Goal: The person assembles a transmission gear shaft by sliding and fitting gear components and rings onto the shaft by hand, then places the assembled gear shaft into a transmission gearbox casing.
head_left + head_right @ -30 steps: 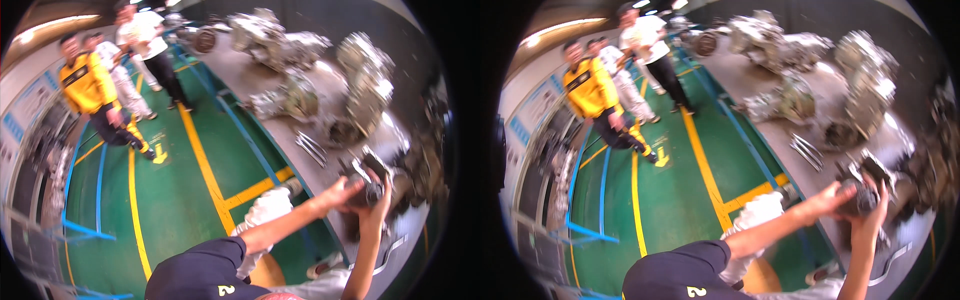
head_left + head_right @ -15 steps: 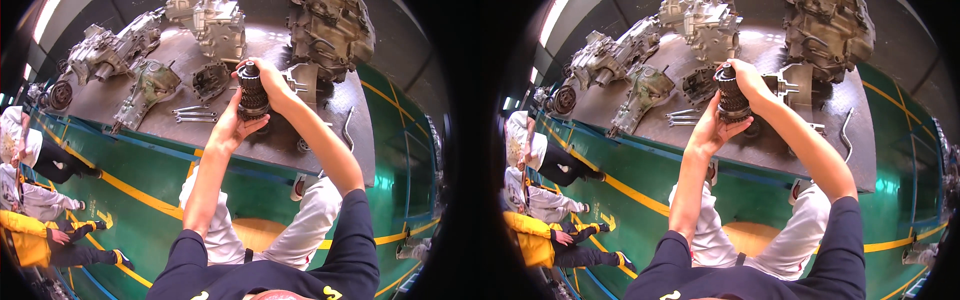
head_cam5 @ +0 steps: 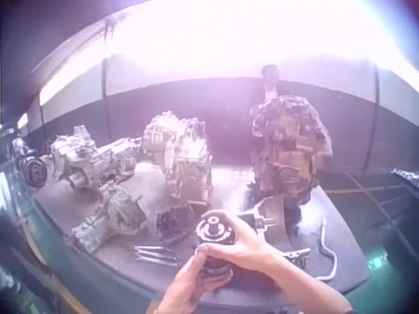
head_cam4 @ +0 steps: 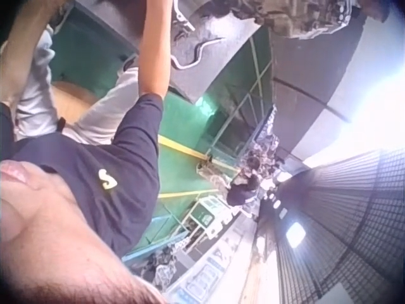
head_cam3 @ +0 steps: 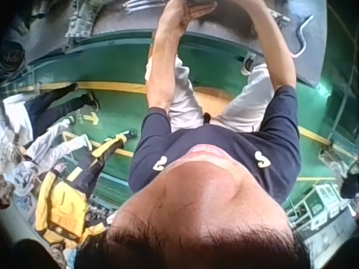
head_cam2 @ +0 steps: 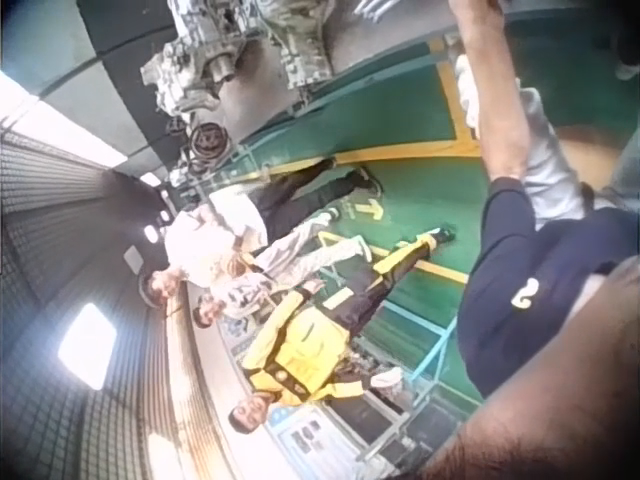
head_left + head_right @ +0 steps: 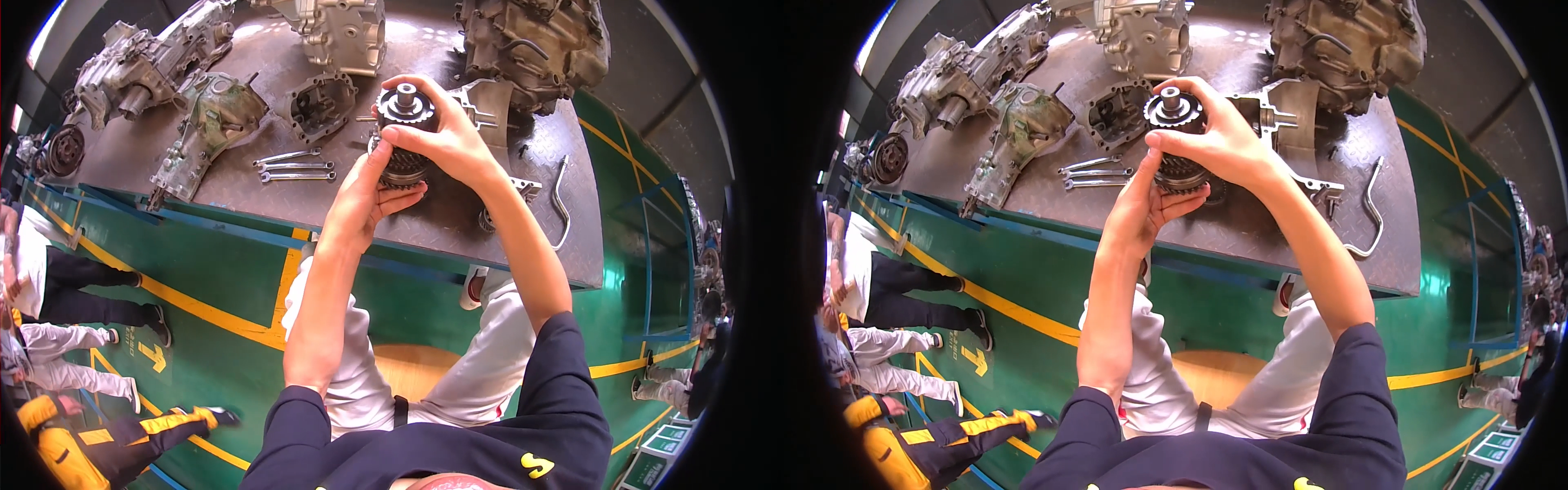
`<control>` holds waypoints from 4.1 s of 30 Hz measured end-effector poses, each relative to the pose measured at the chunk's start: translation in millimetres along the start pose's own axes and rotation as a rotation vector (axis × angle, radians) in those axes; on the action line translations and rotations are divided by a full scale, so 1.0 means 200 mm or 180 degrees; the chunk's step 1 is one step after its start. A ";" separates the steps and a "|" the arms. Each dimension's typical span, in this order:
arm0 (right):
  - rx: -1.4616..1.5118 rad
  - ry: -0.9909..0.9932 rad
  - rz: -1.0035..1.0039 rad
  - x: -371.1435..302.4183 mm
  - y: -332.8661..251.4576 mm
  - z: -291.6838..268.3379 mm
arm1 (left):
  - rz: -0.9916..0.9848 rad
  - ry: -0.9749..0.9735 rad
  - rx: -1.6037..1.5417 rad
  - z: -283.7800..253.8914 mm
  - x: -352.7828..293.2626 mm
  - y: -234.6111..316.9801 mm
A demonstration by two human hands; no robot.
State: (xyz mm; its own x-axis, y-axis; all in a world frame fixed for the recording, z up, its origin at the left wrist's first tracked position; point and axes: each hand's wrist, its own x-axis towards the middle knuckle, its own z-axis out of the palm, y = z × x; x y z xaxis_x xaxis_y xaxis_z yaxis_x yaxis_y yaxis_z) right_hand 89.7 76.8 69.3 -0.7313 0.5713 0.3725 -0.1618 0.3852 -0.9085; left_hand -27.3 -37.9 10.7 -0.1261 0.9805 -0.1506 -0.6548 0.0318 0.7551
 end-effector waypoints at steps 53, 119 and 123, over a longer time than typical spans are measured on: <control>-0.1258 -0.0223 -0.0678 -0.04 -0.13 -0.16 | 0.0068 -0.0015 0.0422 0.01 -0.04 0.00; -0.1423 0.0084 -0.0506 0.00 -0.21 0.01 | 0.0154 0.0074 0.0435 -0.09 -0.08 0.04; -0.1949 0.0233 -0.0771 -0.01 -0.25 0.02 | 0.0201 0.0099 0.0616 -0.07 -0.08 0.04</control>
State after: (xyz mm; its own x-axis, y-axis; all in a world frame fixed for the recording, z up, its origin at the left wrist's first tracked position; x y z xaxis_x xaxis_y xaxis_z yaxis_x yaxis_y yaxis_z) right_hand 96.2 53.2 113.0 -0.6713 0.4560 0.5843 0.1055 0.8391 -0.5337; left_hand -40.7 -57.1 9.5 -0.1874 0.9754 -0.1164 -0.4898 0.0100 0.8718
